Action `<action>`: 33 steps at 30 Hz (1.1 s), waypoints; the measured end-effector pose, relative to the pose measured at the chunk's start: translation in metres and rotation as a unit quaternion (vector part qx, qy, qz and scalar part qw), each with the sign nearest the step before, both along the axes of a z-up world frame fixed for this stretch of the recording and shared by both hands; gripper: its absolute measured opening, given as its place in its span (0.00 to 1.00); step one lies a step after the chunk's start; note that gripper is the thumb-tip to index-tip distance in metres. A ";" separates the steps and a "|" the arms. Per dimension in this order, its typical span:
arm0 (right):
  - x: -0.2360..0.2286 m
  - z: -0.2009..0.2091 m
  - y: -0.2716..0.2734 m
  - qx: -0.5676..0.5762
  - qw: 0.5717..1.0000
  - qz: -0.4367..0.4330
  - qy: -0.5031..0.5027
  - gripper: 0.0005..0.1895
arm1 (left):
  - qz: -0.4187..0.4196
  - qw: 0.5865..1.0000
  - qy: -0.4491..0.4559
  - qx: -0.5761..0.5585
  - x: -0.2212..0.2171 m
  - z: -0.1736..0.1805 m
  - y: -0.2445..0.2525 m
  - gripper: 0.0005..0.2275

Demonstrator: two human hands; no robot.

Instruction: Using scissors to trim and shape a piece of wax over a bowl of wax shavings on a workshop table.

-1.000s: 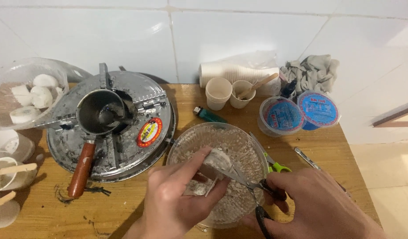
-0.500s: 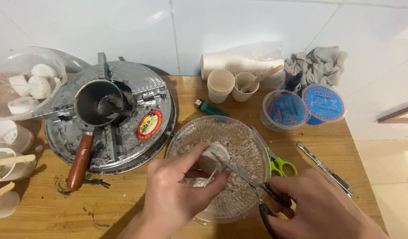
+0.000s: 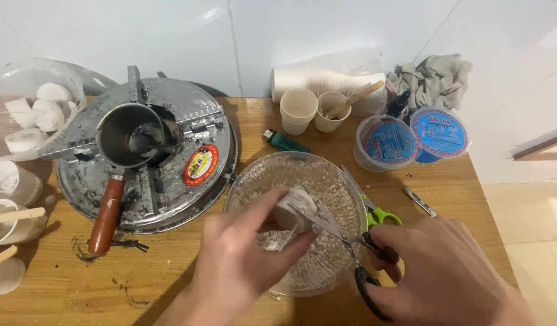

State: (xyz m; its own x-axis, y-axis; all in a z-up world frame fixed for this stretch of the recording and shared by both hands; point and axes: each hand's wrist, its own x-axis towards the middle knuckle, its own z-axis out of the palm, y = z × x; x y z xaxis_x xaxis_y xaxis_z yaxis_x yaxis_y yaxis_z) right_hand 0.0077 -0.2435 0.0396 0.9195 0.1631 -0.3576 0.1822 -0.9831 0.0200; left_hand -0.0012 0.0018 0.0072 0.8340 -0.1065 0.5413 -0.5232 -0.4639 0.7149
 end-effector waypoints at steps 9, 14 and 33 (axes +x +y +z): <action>-0.006 0.006 0.015 -0.020 0.999 0.020 -0.044 0.31 | 0.017 0.997 -0.032 0.071 -0.008 -0.021 -0.003 0.24; -0.008 -0.001 0.016 -0.022 0.998 0.003 -0.059 0.22 | 0.041 0.995 -0.061 0.068 -0.008 -0.020 -0.004 0.23; -0.007 -0.004 0.014 0.060 0.995 -0.029 -0.077 0.34 | 0.059 0.998 0.025 -0.026 -0.004 -0.003 0.001 0.21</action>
State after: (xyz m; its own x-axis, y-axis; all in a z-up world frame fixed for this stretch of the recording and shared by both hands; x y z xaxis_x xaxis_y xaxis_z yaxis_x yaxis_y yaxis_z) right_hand 0.0011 -0.2292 0.0354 0.9708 0.1421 -0.1935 0.1297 -0.9887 -0.0750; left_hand -0.0056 0.0027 0.0045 0.8654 0.0209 0.5006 -0.4299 -0.4821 0.7634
